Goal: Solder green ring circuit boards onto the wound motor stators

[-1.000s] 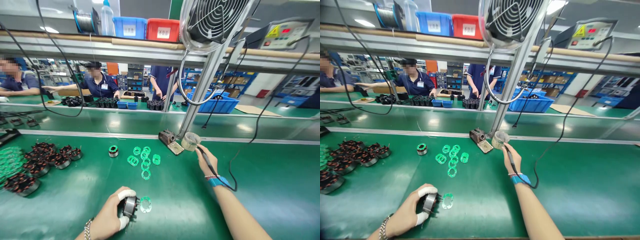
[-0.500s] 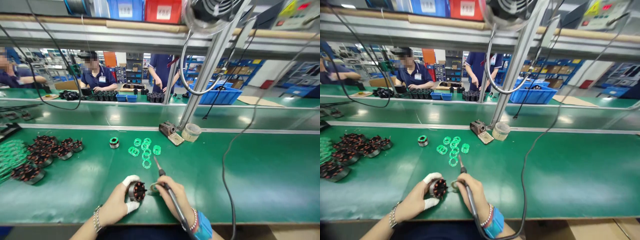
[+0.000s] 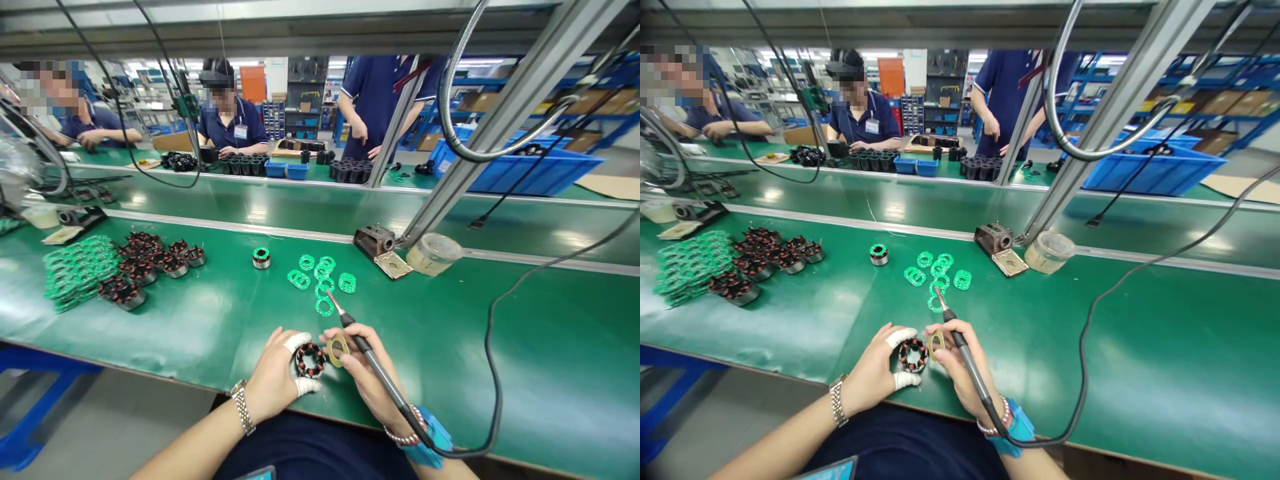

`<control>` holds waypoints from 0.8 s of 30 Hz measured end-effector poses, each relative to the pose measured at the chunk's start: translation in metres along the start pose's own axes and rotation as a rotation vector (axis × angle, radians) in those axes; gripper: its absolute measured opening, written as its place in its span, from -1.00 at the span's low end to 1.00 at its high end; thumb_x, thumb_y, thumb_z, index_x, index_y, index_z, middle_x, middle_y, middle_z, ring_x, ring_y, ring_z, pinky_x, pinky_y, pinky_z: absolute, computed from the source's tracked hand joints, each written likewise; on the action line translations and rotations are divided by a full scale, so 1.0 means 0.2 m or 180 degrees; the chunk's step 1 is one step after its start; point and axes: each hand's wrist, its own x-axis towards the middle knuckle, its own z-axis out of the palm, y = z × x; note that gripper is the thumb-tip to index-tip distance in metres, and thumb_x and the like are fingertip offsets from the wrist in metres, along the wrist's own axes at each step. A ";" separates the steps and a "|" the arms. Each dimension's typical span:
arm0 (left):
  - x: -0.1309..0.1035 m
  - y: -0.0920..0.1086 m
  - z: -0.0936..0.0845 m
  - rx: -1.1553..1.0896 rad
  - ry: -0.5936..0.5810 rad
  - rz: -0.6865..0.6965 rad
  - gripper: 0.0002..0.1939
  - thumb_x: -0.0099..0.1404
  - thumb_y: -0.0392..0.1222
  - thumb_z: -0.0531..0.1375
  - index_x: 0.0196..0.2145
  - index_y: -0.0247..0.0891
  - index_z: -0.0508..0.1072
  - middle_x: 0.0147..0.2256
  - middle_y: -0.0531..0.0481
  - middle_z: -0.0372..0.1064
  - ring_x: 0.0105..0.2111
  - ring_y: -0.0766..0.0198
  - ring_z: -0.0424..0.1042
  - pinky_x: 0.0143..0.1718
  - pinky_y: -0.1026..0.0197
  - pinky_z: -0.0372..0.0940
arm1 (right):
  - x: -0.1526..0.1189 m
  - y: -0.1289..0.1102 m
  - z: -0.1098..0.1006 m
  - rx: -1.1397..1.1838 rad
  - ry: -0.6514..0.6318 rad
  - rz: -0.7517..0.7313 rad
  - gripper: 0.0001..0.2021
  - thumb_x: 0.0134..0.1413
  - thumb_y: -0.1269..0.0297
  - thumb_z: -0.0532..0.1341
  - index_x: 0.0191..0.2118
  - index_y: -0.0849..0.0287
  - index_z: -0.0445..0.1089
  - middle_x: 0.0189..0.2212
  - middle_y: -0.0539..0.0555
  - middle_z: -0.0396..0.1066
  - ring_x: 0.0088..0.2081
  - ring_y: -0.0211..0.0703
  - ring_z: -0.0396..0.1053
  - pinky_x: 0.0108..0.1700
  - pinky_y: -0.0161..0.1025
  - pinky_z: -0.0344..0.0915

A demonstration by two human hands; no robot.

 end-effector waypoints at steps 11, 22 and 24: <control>0.01 0.02 -0.02 -0.0157 -0.0232 -0.0059 -0.54 -0.06 -0.21 0.31 -0.16 -0.21 0.31 -0.16 -0.08 0.40 -0.11 0.08 0.36 0.14 -0.18 -0.06 | 0.04 -0.07 0.05 -0.1966 -0.0642 -0.0772 -0.53 -0.14 0.23 0.33 -0.10 0.07 0.14 -0.30 0.05 0.44 -0.28 -0.13 0.45 -0.22 -0.25 0.39; 0.02 0.01 -0.04 -0.0233 -0.0329 0.0066 -0.55 0.00 -0.13 0.29 -0.13 -0.22 0.32 -0.17 -0.09 0.41 -0.09 0.08 0.35 0.15 -0.13 -0.04 | 0.06 -0.01 0.07 -0.2115 -0.0841 -0.1027 -0.66 -0.07 0.24 0.29 -0.16 0.09 0.20 -0.31 0.06 0.36 -0.30 -0.13 0.39 -0.25 -0.24 0.38; 0.02 0.01 -0.04 -0.0253 -0.0363 0.0081 -0.54 0.01 -0.10 0.29 -0.13 -0.22 0.33 -0.16 -0.10 0.41 -0.09 0.07 0.35 0.15 -0.13 -0.05 | 0.07 -0.02 0.06 -0.2102 -0.1017 -0.1036 -0.68 -0.03 0.24 0.27 -0.15 0.09 0.20 -0.30 0.07 0.35 -0.31 -0.14 0.38 -0.26 -0.25 0.38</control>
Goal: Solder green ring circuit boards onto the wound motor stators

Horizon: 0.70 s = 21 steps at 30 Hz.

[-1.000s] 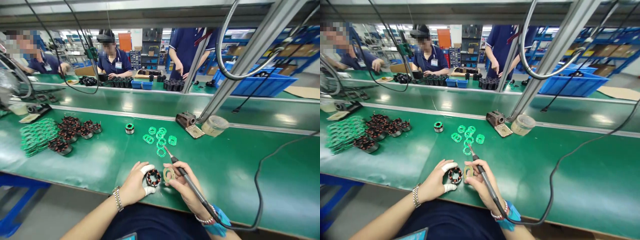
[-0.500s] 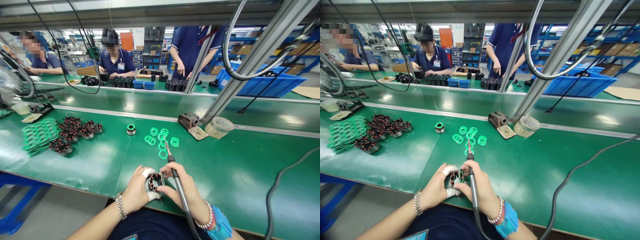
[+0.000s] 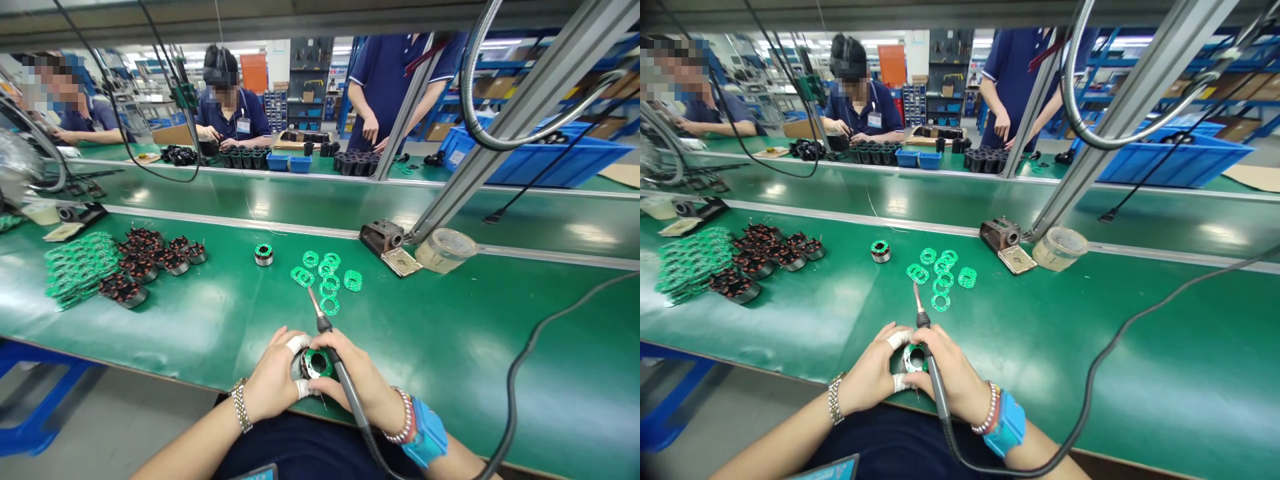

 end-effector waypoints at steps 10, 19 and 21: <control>0.00 -0.02 0.01 0.0015 -0.0038 -0.0077 -0.51 -0.02 -0.17 0.29 -0.09 -0.19 0.32 -0.10 -0.10 0.38 -0.05 0.07 0.32 0.16 -0.14 -0.08 | -0.01 -0.01 0.02 -0.0116 0.0185 -0.0118 -0.73 0.07 0.28 0.18 -0.10 0.09 0.17 -0.32 0.08 0.33 -0.32 -0.12 0.33 -0.28 -0.21 0.37; -0.02 -0.03 0.03 -0.0032 0.0005 -0.0154 -0.47 -0.02 -0.25 0.26 -0.04 -0.23 0.29 -0.01 -0.17 0.32 0.02 0.04 0.26 0.19 -0.17 -0.15 | -0.02 0.02 0.07 -0.0094 0.0357 -0.0165 -0.71 0.08 0.24 0.18 -0.08 0.12 0.17 -0.31 0.09 0.33 -0.30 -0.12 0.34 -0.27 -0.21 0.37; -0.04 -0.03 0.01 -0.0249 -0.0078 -0.0178 -0.41 0.00 -0.26 0.25 0.03 -0.23 0.25 0.04 -0.17 0.28 0.07 0.05 0.21 0.20 -0.15 -0.16 | -0.02 0.03 0.05 -0.0040 0.0284 -0.0230 -0.70 0.07 0.19 0.19 -0.09 0.13 0.18 -0.30 0.10 0.34 -0.29 -0.12 0.35 -0.26 -0.22 0.37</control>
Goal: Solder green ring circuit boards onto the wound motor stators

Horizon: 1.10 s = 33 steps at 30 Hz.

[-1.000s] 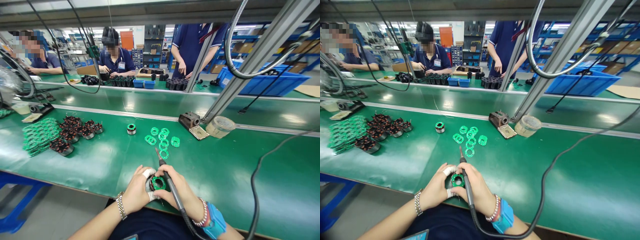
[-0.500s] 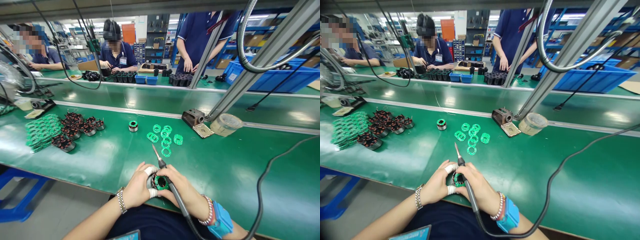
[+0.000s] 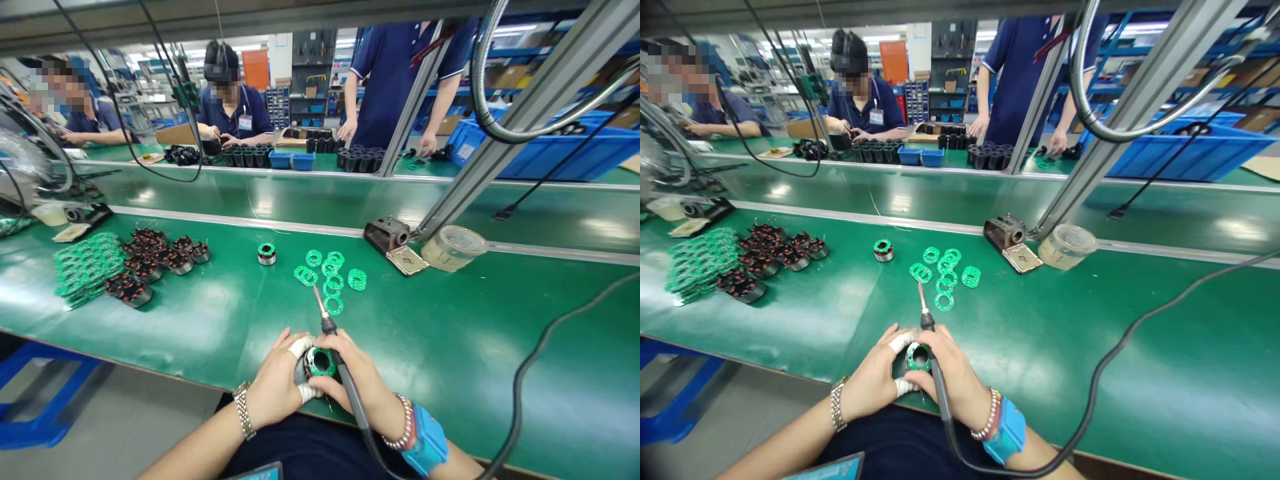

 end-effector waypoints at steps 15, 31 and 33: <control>0.11 0.01 -0.08 -0.2462 -0.0150 -0.0799 -0.73 -0.05 -0.09 0.32 -0.57 -0.34 0.37 -0.59 0.07 0.29 -0.57 0.38 0.28 -0.55 0.36 0.20 | 0.02 -0.02 -0.06 -0.0073 0.0315 -0.0050 -0.74 0.09 0.40 0.14 -0.09 0.09 0.17 -0.25 0.11 0.42 -0.21 -0.15 0.42 -0.18 -0.24 0.37; 0.10 -0.01 -0.05 -0.2782 -0.0346 -0.1023 -0.70 -0.01 -0.06 0.31 -0.52 -0.33 0.31 -0.65 0.12 0.27 -0.66 0.42 0.33 -0.60 0.38 0.24 | -0.05 -0.12 -0.06 -0.0396 0.0671 0.0022 -0.82 0.05 0.50 0.12 -0.21 0.15 0.31 -0.31 0.12 0.42 -0.23 -0.14 0.42 -0.21 -0.26 0.39; 0.11 -0.02 -0.06 -0.2825 -0.0424 -0.1031 -0.69 -0.01 -0.06 0.31 -0.53 -0.33 0.31 -0.65 0.12 0.28 -0.66 0.40 0.35 -0.59 0.38 0.24 | -0.07 -0.13 -0.09 -0.0387 0.0743 0.0183 -0.86 0.06 0.48 0.12 -0.25 0.14 0.33 -0.33 0.11 0.42 -0.27 -0.16 0.44 -0.25 -0.30 0.39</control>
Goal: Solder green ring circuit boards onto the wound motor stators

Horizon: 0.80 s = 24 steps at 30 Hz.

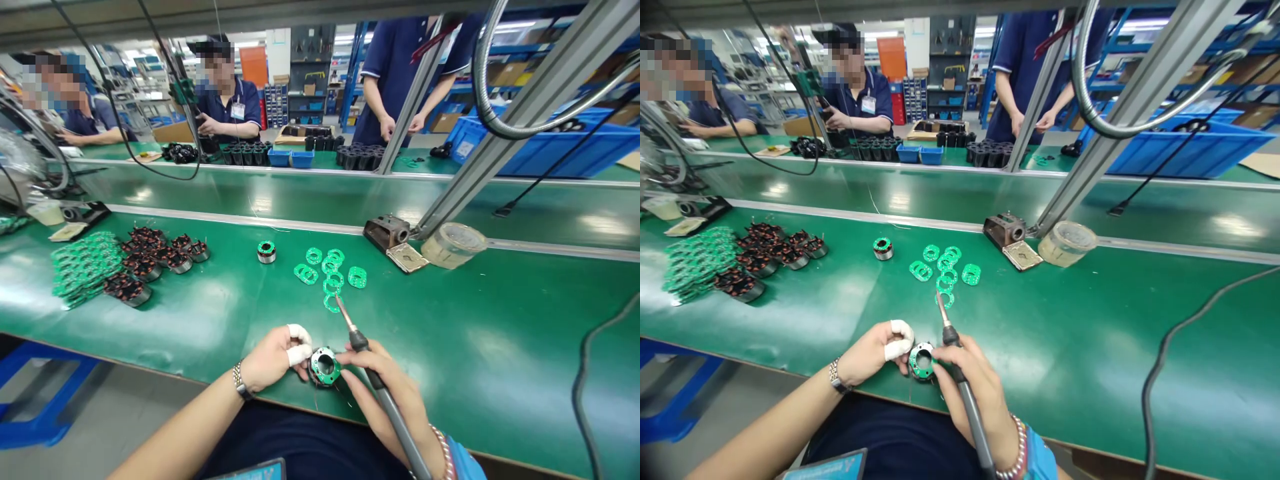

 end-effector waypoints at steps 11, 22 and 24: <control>0.01 -0.01 -0.02 0.0129 -0.0037 0.0043 -0.73 0.04 -0.08 0.27 -0.49 -0.32 0.29 -0.65 0.12 0.32 -0.63 0.35 0.40 -0.54 0.34 0.26 | 0.02 -0.07 -0.14 0.0086 -0.0262 -0.0142 -0.82 0.07 0.50 0.10 -0.22 0.19 0.38 -0.57 0.05 0.38 -0.54 -0.20 0.35 -0.49 -0.25 0.34; 0.01 -0.02 -0.02 0.0083 0.0025 0.0001 -0.71 0.02 -0.07 0.28 -0.49 -0.31 0.28 -0.65 0.12 0.32 -0.64 0.36 0.38 -0.54 0.31 0.28 | 0.02 -0.07 -0.14 0.0244 -0.0308 0.0066 -0.83 0.04 0.49 0.11 -0.30 0.17 0.42 -0.62 0.03 0.36 -0.57 -0.19 0.32 -0.54 -0.27 0.30; 0.00 -0.01 -0.02 0.0103 0.0025 0.0005 -0.71 0.02 -0.07 0.28 -0.49 -0.31 0.28 -0.65 0.11 0.32 -0.64 0.36 0.39 -0.54 0.32 0.27 | 0.02 -0.07 -0.14 0.0218 -0.0288 0.0042 -0.83 0.05 0.49 0.11 -0.28 0.16 0.41 -0.60 0.03 0.38 -0.56 -0.19 0.34 -0.53 -0.27 0.30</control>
